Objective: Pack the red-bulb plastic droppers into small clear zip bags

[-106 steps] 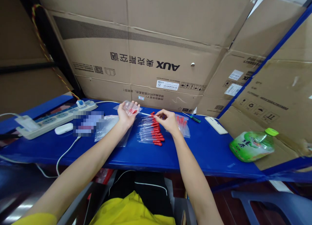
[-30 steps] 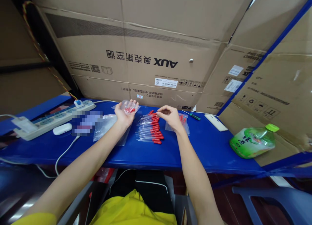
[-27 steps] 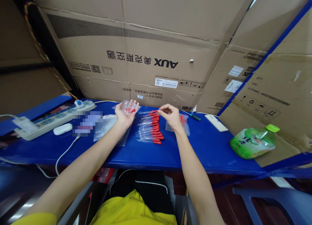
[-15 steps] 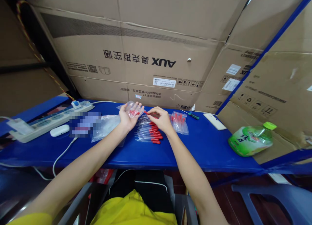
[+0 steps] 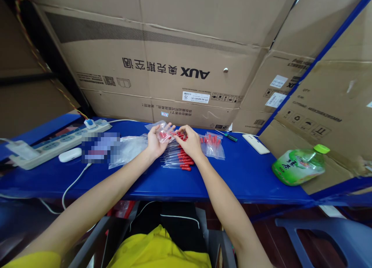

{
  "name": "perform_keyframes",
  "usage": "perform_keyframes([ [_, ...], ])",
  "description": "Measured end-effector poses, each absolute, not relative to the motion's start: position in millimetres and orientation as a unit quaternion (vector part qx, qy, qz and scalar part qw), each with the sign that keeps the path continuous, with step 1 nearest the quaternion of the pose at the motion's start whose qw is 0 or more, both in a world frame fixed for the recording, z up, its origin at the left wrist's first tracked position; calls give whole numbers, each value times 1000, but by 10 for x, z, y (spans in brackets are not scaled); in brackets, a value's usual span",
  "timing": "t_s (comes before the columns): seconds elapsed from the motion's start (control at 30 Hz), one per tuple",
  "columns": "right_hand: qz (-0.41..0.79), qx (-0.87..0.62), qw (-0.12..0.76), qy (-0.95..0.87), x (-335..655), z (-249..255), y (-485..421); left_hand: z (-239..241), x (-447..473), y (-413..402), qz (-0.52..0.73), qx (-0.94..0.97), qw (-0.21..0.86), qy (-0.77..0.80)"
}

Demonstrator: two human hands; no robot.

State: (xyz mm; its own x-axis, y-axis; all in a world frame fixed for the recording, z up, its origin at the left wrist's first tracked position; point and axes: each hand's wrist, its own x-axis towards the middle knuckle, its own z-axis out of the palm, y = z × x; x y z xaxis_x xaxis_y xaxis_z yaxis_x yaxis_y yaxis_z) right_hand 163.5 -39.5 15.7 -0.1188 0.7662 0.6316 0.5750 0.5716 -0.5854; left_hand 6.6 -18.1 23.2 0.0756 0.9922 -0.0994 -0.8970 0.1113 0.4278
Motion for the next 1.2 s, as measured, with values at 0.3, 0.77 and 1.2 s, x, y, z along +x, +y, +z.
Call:
perform_keyframes([
  [0.3, 104, -461, 469, -746, 1667, 128, -356, 247, 113, -250, 619, 143, 748, 193],
  [0.77, 87, -484, 447, -747, 1698, 99, -328, 206, 139, -251, 593, 177, 759, 202],
  [1.2, 171, -446, 389, -788, 1876, 214, -358, 276, -131, -50, 681, 81, 701, 196],
])
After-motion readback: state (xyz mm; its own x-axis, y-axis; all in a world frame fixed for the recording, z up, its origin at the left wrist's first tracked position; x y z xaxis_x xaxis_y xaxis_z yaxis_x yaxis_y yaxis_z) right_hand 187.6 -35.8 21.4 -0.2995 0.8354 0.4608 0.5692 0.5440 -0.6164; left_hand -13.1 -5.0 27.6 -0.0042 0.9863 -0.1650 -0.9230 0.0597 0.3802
